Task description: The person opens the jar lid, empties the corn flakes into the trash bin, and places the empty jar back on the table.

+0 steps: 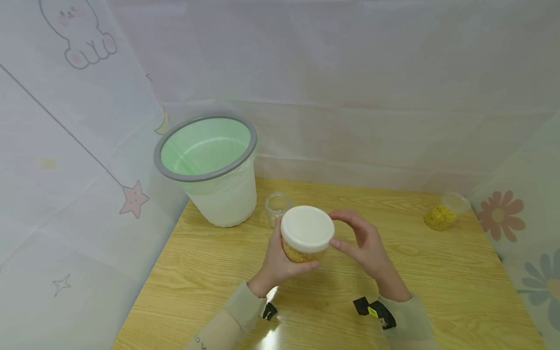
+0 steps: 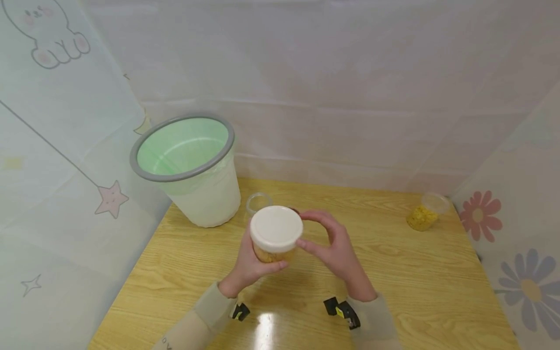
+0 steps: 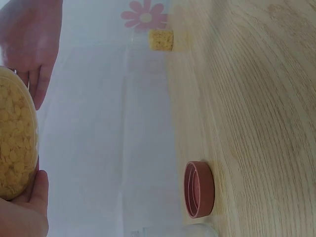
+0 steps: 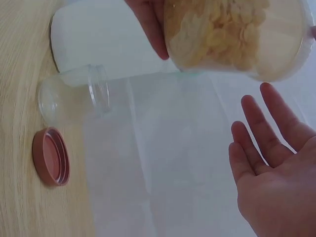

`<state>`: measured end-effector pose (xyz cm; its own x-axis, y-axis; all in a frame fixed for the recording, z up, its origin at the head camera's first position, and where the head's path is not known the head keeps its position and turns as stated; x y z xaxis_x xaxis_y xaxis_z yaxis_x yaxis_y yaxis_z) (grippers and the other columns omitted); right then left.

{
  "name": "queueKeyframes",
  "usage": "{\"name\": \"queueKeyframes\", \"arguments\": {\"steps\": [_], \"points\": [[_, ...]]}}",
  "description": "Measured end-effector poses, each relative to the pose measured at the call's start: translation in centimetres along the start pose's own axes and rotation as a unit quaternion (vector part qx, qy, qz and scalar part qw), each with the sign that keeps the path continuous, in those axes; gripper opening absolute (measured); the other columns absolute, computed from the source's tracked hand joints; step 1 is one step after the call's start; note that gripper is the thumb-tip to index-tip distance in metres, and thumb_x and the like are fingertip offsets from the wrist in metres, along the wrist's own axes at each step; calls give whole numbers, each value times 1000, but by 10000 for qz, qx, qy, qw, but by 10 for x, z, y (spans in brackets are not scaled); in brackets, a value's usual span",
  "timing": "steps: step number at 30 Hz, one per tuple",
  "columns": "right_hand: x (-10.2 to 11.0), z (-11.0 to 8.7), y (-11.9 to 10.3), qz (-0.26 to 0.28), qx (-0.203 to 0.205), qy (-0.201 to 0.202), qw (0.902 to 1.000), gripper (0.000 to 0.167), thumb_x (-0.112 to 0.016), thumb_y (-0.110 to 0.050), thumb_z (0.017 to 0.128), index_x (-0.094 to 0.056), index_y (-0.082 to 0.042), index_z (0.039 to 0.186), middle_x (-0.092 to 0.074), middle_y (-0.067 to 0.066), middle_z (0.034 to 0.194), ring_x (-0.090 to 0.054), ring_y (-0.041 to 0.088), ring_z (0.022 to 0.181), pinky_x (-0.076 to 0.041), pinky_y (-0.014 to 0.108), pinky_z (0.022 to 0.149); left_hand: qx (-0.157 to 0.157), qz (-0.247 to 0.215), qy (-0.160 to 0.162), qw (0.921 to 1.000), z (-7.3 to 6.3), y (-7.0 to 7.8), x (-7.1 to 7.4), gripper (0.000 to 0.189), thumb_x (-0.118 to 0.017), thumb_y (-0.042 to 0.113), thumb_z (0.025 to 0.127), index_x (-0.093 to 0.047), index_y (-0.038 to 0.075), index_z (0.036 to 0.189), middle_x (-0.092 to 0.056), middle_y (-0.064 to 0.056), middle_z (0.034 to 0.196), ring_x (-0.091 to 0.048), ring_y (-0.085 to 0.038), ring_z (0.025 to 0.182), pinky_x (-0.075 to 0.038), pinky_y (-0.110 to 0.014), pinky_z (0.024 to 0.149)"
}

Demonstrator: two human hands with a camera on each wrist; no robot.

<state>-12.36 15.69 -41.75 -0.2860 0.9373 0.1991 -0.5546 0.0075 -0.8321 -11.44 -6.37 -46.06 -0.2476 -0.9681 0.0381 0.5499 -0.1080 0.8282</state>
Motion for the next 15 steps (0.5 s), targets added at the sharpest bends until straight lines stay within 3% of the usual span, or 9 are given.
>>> {"name": "queueKeyframes", "arguments": {"steps": [7, 11, 15], "points": [[-7, 1, -7, 36, -97, 57, 9999, 50, -69, 14, 85, -58, 9, 133, -60, 21, 130, -50, 26, 130, -32, 36, 114, -111, -49, 24, 9999, 0, -3, 1, 102, -91, 9, 67, -33, 10, 151, -53, -13, 139, -58, -34, 119, -49, -49, 99], [-11, 0, -6, 104, -315, -109, 9994, 66, -78, 7, 80, -54, 3, 141, -57, 17, 137, -46, 25, 133, -27, 38, 115, -101, -19, -39, 9999, 0, -3, 1, 103, -91, 5, 65, -33, 7, 150, -53, -13, 140, -57, -34, 120, -48, -49, 100], [-17, 1, -2, 257, -415, -254, 9985, 85, -90, -6, 74, -49, -3, 148, -54, 15, 140, -47, 26, 132, -28, 37, 113, -122, 106, -130, 9998, 0, -1, -2, 99, -93, 16, 68, -35, 10, 148, -53, -10, 140, -56, -32, 121, -47, -48, 101]]}}
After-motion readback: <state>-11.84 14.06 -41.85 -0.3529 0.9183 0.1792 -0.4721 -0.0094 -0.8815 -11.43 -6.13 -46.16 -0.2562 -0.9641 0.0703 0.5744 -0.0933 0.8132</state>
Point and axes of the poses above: each hand's wrist, its own z-axis towards the middle knuckle, its own x-axis out of the back of the hand, y = z × x, the point moved 1 cm from there along z, towards the middle knuckle
